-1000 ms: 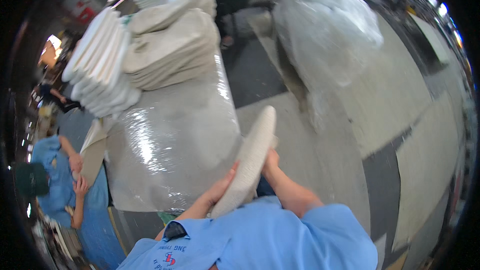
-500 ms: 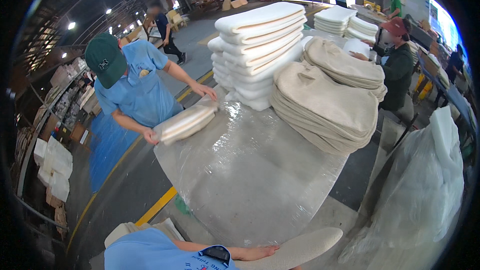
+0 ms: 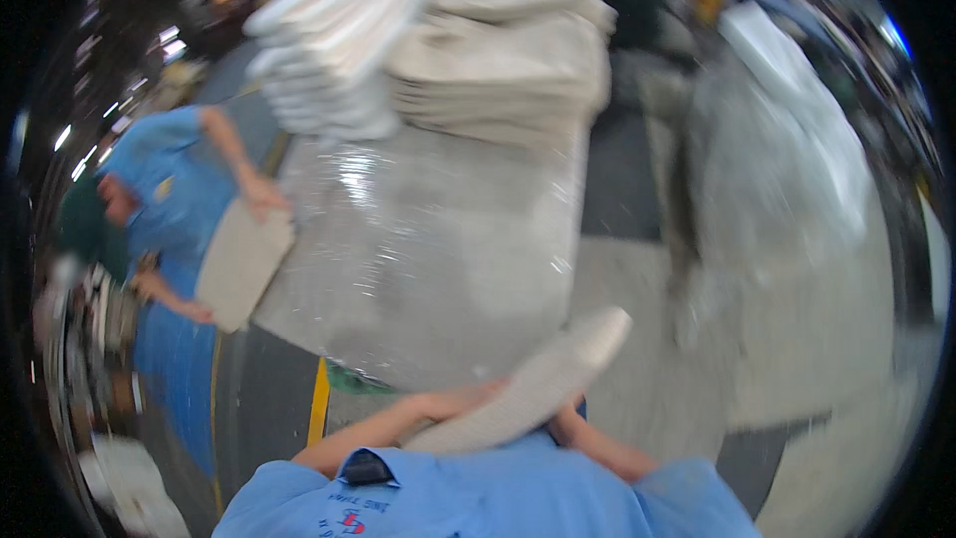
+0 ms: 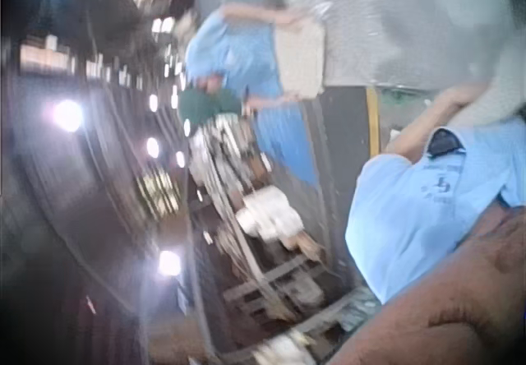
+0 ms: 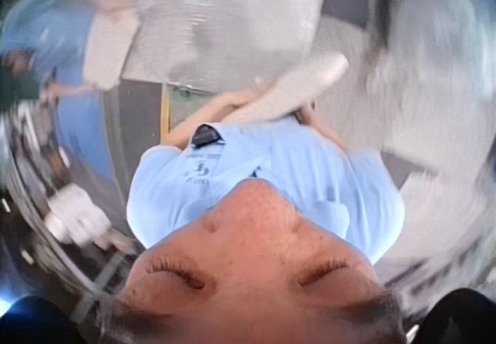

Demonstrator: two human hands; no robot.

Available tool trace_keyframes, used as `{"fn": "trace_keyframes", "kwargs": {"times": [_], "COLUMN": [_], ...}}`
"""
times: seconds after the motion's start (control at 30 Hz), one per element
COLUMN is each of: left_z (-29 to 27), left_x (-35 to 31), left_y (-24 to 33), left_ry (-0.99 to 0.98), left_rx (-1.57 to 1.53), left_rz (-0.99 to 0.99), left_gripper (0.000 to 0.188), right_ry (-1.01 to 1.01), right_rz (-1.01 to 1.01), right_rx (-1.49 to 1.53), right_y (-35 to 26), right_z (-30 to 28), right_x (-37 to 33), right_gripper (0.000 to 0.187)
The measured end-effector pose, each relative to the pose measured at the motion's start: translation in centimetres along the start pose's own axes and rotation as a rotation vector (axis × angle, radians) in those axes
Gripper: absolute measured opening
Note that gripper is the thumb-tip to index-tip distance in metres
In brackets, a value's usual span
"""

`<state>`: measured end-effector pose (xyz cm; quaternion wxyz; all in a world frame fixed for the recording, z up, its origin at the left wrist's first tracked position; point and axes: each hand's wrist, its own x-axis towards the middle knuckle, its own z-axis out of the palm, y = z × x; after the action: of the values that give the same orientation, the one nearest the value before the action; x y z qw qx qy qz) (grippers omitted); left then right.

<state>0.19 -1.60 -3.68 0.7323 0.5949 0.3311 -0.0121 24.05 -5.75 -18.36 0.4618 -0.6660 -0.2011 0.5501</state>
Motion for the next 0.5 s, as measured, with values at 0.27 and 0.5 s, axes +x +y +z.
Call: {"fn": "trace_keyframes", "kwargs": {"times": [0.27, 0.5], "left_z": [-1.2, 0.3], "left_x": [6.7, 13.7], "left_y": [1.0, 5.2], "left_ry": [0.123, 0.131], "left_rx": [-0.126, -0.281], "left_rz": [0.067, 0.190], "left_gripper": [0.070, 0.071], "right_ry": [0.171, 0.262], "right_rz": [0.252, 0.398], "right_rx": [0.452, 0.828], "right_y": [0.4, -1.8], "right_z": [-1.1, -3.9], "right_x": [-1.6, 3.6], "right_gripper": [0.069, 0.080]}}
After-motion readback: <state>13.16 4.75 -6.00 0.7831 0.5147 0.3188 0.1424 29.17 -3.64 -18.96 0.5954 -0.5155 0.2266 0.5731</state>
